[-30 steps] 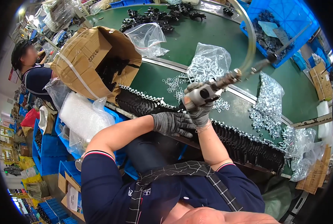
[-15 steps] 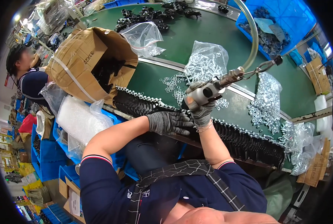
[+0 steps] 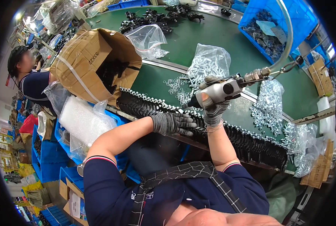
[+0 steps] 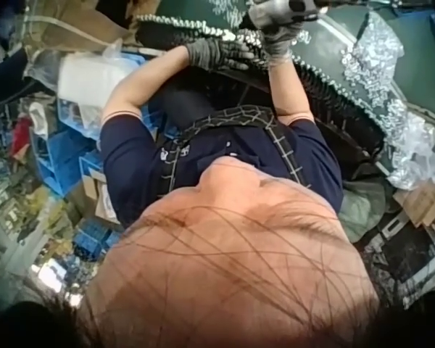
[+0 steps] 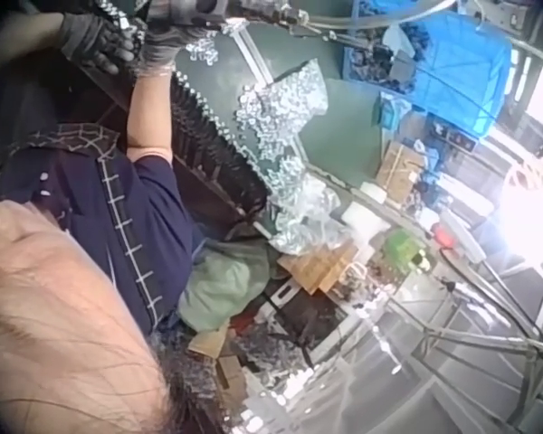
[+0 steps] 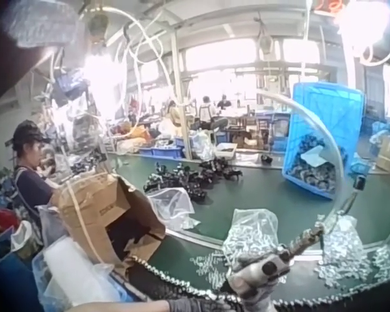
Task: Assembling small components using a pneumatic screwdriver on a factory production line.
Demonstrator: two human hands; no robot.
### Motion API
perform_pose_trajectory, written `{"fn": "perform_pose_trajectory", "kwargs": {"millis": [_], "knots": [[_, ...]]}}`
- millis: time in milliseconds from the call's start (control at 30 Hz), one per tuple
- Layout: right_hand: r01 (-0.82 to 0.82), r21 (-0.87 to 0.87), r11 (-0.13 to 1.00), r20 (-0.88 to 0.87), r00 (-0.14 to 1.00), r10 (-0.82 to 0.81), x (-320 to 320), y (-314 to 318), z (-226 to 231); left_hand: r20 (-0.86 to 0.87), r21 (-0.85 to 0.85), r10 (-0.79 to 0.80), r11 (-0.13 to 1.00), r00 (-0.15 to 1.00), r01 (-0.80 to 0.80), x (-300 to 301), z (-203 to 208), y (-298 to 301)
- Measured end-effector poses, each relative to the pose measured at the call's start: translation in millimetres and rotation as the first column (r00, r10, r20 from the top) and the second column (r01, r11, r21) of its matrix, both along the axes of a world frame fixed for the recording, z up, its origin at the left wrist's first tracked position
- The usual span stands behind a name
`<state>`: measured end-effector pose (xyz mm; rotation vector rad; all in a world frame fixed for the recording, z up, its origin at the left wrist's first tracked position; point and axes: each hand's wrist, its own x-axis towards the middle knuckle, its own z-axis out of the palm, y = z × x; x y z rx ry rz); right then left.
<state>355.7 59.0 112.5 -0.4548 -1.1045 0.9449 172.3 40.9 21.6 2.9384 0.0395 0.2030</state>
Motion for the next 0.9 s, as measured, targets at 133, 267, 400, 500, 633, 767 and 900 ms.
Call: {"fn": "perform_pose_trajectory", "kwargs": {"millis": [133,267,400,500,633,767,900], "knots": [[-0.033,0.018,0.999,-0.014,0.999,0.033,-15,-2,-14,0.021,-0.033,-0.023,0.999,1.0,0.024,3,0,1],[-0.272,-0.107,0.956,-0.195,0.949,0.248,-22,-3,-40,0.01,-0.046,-0.038,0.998,0.999,0.038,5,-3,3],[-0.447,-0.153,0.881,-0.411,0.84,0.355,-13,0,-36,0.016,-0.03,-0.029,0.999,0.999,0.03,5,-2,4],[-0.154,-0.083,0.985,-0.126,0.982,0.143,-7,0,-16,0.019,-0.021,-0.019,1.0,1.0,0.02,3,-3,6],[-0.163,-0.114,0.98,0.092,0.98,0.174,23,18,27,-0.008,-0.005,0.006,1.0,1.0,-0.006,-2,3,-2],[-0.128,-0.168,0.977,0.169,0.973,0.156,25,16,29,-0.09,0.056,0.031,0.998,0.995,-0.026,-28,16,-1],[-0.129,-0.036,0.991,-0.137,0.983,0.123,-7,0,9,-0.144,0.104,0.024,0.995,0.989,-0.009,-38,12,2]]}}
